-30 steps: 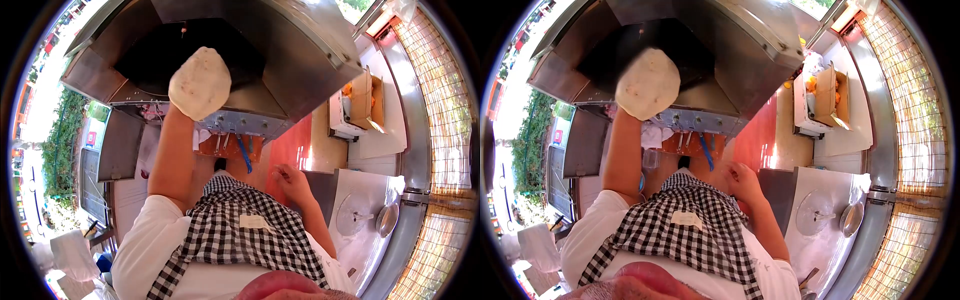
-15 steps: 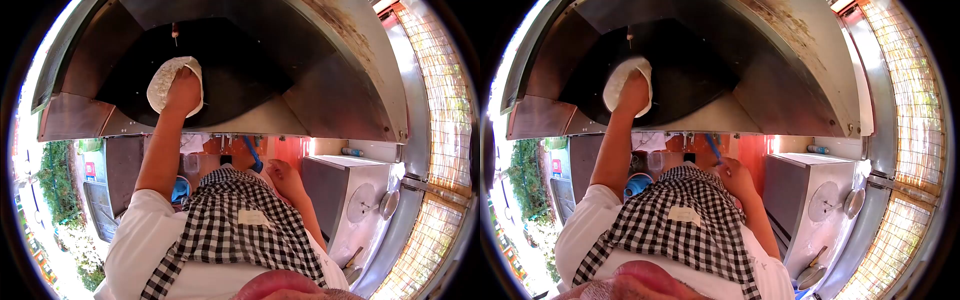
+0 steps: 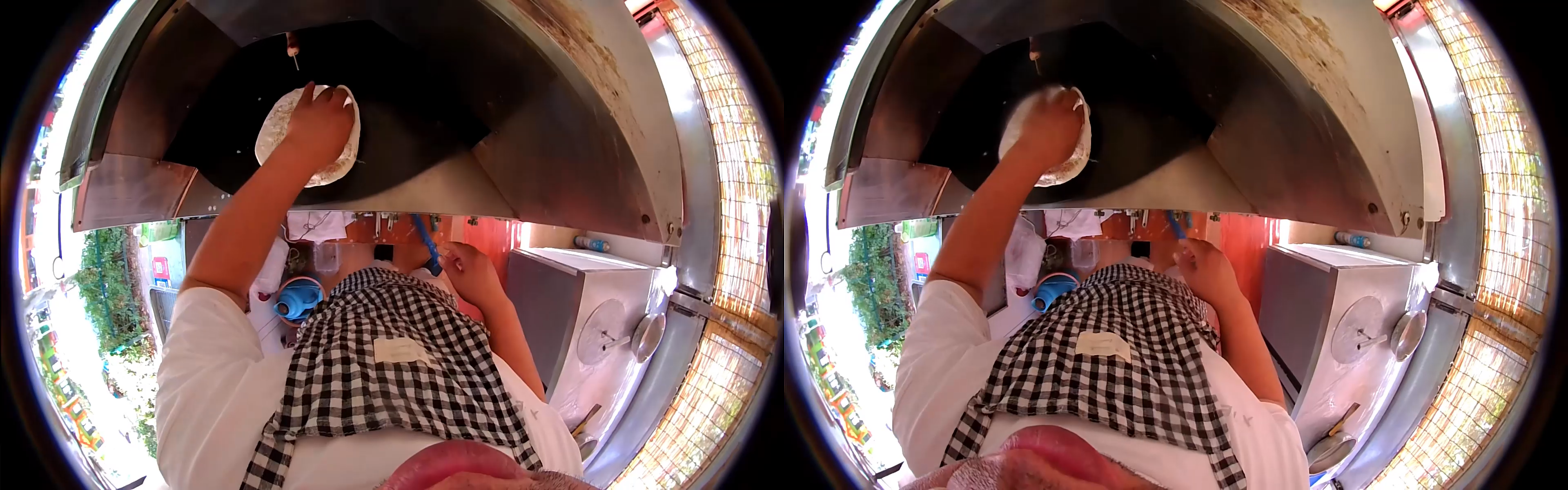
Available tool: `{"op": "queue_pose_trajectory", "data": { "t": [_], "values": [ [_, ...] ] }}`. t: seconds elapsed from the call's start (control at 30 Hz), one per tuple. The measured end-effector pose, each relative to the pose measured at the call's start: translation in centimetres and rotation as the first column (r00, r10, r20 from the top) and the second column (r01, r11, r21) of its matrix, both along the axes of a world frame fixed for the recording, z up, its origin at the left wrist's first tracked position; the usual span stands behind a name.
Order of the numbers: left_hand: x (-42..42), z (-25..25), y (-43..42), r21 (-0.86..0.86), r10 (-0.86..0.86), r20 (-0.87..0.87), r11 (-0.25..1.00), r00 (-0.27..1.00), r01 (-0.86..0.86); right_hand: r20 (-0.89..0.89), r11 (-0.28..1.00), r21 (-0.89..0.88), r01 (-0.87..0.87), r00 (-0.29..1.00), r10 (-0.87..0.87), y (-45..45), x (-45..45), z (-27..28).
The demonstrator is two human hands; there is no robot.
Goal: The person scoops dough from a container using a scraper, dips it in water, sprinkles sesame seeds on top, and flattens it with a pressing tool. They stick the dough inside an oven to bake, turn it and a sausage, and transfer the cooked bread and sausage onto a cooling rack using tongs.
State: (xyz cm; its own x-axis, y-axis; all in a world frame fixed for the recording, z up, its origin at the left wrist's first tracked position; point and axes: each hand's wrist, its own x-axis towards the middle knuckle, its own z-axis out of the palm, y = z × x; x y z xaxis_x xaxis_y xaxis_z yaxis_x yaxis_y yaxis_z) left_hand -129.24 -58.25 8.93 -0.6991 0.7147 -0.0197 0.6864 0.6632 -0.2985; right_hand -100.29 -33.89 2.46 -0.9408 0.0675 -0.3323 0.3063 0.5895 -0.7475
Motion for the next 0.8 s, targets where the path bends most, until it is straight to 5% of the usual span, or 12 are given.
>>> {"op": "queue_pose_trajectory", "data": {
  "t": [0.2, 0.4, 0.47, 0.6, 0.63, 0.73, 0.8],
  "values": [
    [-1.1, 3.1, 2.6, -0.344, -0.052, 0.111, 0.935, 0.992, 0.088, -0.043, 0.996, -0.013, 0.093, 0.995, -0.093, 1.0, 1.8, -2.3],
    [-1.1, 3.2, 2.8, -0.064, 0.143, 0.195, 0.989, 0.970, -0.133, -0.033, 0.985, -0.056, 0.163, 0.986, -0.165, 2.1, 4.9, -3.3],
    [-0.2, 2.3, 1.8, 0.156, 0.152, 0.268, 0.968, 0.951, -0.198, -0.003, 0.978, -0.072, 0.193, 0.981, -0.194, 2.6, 6.1, -3.5],
    [2.9, -0.1, 0.3, 0.477, -0.037, 0.267, 0.873, 0.963, -0.099, 0.025, 0.974, -0.057, 0.220, 0.976, -0.218, 3.4, 7.3, -2.9],
    [3.5, -1.4, 0.0, 0.509, -0.036, 0.327, 0.848, 0.944, -0.144, 0.028, 0.974, -0.049, 0.221, 0.975, -0.220, 3.6, 7.4, -2.6],
    [6.7, -4.1, 1.5, 0.402, -0.056, 0.087, 0.915, 0.995, 0.016, 0.031, 0.979, -0.014, 0.203, 0.979, -0.203, 3.9, 7.4, -2.5],
    [6.9, -3.2, 2.3, 0.362, -0.013, 0.217, 0.930, 0.976, -0.069, 0.045, 0.979, -0.033, 0.199, 0.979, -0.198, 3.6, 7.4, -2.9]
  ]
}}
